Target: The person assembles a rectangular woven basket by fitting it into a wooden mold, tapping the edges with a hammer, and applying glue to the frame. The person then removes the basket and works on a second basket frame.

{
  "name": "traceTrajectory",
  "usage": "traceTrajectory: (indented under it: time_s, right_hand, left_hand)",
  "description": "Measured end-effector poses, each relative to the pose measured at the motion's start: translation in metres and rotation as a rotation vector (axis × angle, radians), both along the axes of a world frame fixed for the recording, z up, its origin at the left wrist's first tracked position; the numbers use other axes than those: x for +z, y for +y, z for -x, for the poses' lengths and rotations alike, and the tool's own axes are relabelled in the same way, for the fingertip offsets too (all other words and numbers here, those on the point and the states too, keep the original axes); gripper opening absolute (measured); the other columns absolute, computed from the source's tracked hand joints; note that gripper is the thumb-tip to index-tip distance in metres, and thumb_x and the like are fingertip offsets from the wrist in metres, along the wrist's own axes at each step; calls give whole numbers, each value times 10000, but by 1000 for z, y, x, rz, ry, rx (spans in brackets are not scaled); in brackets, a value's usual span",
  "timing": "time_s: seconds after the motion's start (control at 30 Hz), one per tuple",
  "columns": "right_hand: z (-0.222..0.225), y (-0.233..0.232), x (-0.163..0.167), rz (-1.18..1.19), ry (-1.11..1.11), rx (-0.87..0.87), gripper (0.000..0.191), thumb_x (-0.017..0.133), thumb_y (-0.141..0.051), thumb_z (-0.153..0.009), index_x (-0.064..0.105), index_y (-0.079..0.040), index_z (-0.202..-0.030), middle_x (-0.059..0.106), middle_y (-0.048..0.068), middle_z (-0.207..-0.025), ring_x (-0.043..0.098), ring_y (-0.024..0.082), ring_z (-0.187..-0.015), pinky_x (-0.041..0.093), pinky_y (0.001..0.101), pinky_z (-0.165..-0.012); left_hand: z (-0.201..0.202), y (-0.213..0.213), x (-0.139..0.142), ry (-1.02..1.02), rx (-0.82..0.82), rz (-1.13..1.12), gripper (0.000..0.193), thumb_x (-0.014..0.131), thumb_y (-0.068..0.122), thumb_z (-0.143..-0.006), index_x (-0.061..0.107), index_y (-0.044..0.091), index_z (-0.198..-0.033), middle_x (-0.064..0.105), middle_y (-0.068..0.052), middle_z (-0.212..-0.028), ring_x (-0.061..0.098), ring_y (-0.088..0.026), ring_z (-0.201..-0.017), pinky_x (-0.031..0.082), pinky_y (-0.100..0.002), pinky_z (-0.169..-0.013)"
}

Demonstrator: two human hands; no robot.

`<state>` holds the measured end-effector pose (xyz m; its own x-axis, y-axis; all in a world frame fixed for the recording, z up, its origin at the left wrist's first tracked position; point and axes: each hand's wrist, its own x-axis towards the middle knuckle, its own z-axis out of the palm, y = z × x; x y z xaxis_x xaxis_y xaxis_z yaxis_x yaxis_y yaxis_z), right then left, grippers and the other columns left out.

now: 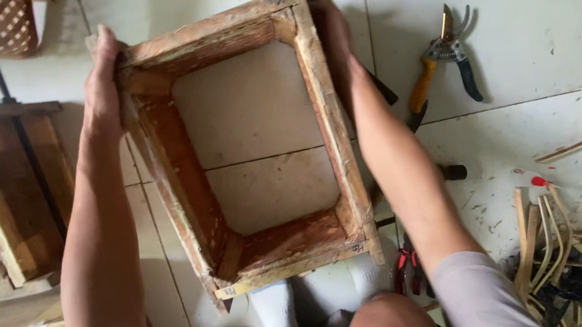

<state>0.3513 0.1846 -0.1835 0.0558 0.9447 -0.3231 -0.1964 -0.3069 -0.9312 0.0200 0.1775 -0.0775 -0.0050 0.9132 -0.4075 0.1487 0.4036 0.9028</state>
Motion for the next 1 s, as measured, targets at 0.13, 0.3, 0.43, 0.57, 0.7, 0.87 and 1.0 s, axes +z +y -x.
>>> traceTrajectory:
  time_s: [0.13,0.3,0.43,0.57,0.7,0.87,1.0]
  right_hand:
    - [6,2,-4,73,202,-220,295,510,-234,-1044,686,2,-1062,644,80,-925,543,190,-806,493,325,-776]
    - [8,2,5,87,264,-260,321,500,-251,-1007,709,-12,-1049,687,69,-934,599,179,-829,517,321,-775]
    - [9,3,10,7,160,-287,361,471,-267,-982,729,-25,-1053,734,66,-960,653,173,-864,546,318,-796]
    - [11,7,6,79,458,-263,307,488,-245,-1031,649,7,-1096,691,125,-1006,649,232,-907,543,375,-823]
    - [11,9,7,78,480,-297,415,475,-275,-1043,594,28,-1299,679,167,-1087,654,261,-977,549,396,-878]
    - [12,5,16,7,263,-255,455,481,-231,-1009,634,76,-1307,738,164,-1194,696,256,-1082,574,371,-952]
    - [18,4,25,27,528,-253,414,523,-219,-988,604,10,-1323,694,125,-1208,653,242,-1114,541,374,-979]
  left_hand:
    - [5,-3,0,-40,136,288,1042,486,695,-1034,270,-195,-1532,121,-517,-1491,124,-661,-1352,171,-648,-1106]
    - [4,2,-6,-38,1,103,1052,525,786,-923,357,-42,-1549,397,-267,-1492,419,-372,-1419,383,-493,-1212]
    - [6,5,-5,41,-58,15,1117,515,803,-963,132,-43,-1585,153,-208,-1634,215,-306,-1450,260,-553,-1135]
    - [5,5,-6,18,15,181,1150,514,813,-877,380,-112,-1547,382,-324,-1505,405,-417,-1419,376,-516,-1204]
    - [4,6,-6,14,-8,6,1114,555,787,-951,197,-69,-1567,127,-226,-1640,180,-311,-1463,221,-462,-1226]
    - [4,7,-4,-62,54,120,1114,575,793,-822,442,-45,-1544,427,-258,-1599,416,-343,-1460,315,-428,-1248]
    - [4,7,-6,-39,20,98,1129,550,790,-899,238,-52,-1584,178,-224,-1655,228,-323,-1526,219,-442,-1255]
